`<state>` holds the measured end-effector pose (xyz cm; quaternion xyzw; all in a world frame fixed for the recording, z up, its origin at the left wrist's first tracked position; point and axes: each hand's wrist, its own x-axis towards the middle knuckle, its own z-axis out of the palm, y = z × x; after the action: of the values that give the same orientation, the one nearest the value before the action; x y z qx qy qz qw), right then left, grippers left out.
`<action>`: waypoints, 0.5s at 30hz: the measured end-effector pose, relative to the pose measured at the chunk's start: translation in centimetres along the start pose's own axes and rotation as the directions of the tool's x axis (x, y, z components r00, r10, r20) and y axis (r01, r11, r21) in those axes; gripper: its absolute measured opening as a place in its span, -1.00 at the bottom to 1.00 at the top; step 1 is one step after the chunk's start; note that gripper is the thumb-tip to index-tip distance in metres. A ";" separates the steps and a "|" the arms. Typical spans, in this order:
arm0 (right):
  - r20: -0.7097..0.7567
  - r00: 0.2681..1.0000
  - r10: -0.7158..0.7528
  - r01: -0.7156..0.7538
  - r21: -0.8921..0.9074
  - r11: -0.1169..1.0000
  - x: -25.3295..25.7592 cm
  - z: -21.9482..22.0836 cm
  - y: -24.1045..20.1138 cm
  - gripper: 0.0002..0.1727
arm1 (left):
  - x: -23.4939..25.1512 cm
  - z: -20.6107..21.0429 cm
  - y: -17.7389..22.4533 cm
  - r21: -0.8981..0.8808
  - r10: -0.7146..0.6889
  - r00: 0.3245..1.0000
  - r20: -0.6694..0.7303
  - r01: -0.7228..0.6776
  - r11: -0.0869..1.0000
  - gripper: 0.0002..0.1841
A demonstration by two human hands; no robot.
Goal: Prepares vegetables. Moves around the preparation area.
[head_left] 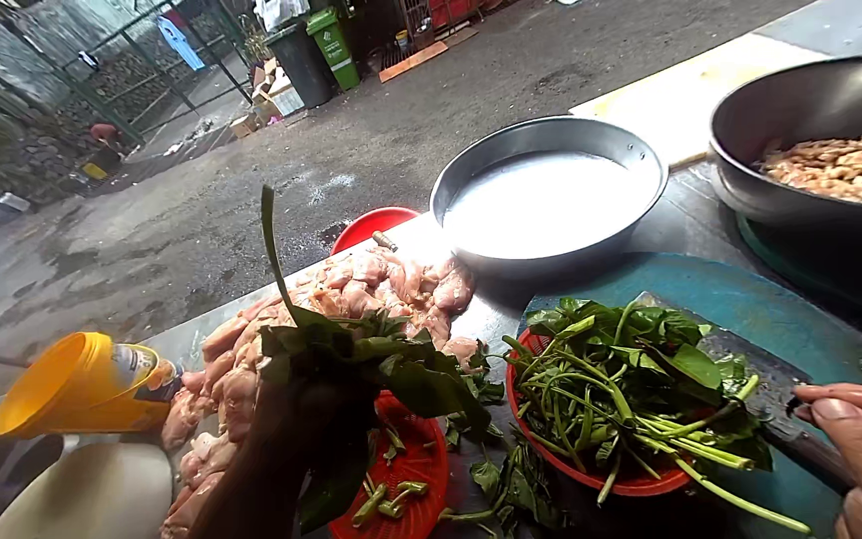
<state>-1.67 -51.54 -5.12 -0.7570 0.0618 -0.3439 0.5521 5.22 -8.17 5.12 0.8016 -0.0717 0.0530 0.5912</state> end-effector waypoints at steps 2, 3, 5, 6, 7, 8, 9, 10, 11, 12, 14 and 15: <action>-0.048 0.999 -0.018 0.017 -0.003 1.000 0.0 -0.4 0.2 -0.89 | 1.8 2.6 0.7 0.027 0.146 0.979 0.143 -0.152 0.988 -0.88; -0.066 0.997 -0.027 0.027 -0.002 1.000 -0.1 -0.7 0.2 -0.89 | 2.5 4.8 1.7 -0.027 0.149 0.971 0.187 -0.147 0.989 -0.89; -0.094 0.995 -0.036 0.037 0.004 0.999 0.1 -1.0 -0.1 -0.87 | 3.4 9.7 3.7 -0.242 0.037 0.968 0.248 0.024 0.970 -0.80; -0.102 0.994 -0.041 0.041 0.001 0.999 0.2 -1.1 -0.4 -0.86 | 3.9 11.8 3.6 -0.302 0.015 0.955 0.297 0.079 0.950 -0.77; -0.108 0.993 -0.047 0.047 -0.001 0.999 0.4 -1.2 -0.6 -0.86 | 4.5 14.0 3.1 -0.322 0.055 0.938 0.343 0.062 0.945 -0.74; -0.117 0.991 -0.060 0.060 -0.003 0.998 0.6 -1.3 -0.8 -0.85 | 5.1 16.5 2.2 -0.301 0.119 0.918 0.378 0.000 0.954 -0.76; -0.125 0.989 -0.072 0.073 0.002 0.997 0.8 -1.3 -1.0 -0.85 | 5.8 19.1 0.8 -0.219 0.201 0.883 0.424 -0.116 0.969 -0.78; -0.132 0.988 -0.084 0.087 0.015 0.996 1.0 -1.2 -1.3 -0.85 | 6.2 21.7 -1.1 -0.045 0.258 0.836 0.484 -0.270 0.962 -0.81; -0.135 0.987 -0.092 0.096 0.023 0.995 1.2 -1.0 -1.6 -0.86 | 6.3 24.1 -3.0 0.192 0.233 0.789 0.569 -0.403 0.895 -0.81; -0.139 0.985 -0.100 0.105 0.031 0.994 1.4 -0.7 -1.9 -0.86 | 5.9 26.3 -4.8 0.410 0.110 0.746 0.656 -0.476 0.778 -0.77; -0.126 0.986 -0.106 0.110 0.021 0.994 1.5 -0.2 -2.4 -0.86 | 5.0 29.1 -5.8 0.617 -0.141 0.673 0.726 -0.548 0.565 -0.64; -0.113 0.987 -0.111 0.113 0.015 0.993 1.5 -0.1 -2.5 -0.85 | 4.9 29.8 -5.3 0.648 -0.202 0.656 0.727 -0.559 0.517 -0.62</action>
<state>-1.31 -51.38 -2.18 -0.7328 0.0464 -0.4169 0.5358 10.96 -35.40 -7.83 0.9160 -0.3583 -0.1759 0.0401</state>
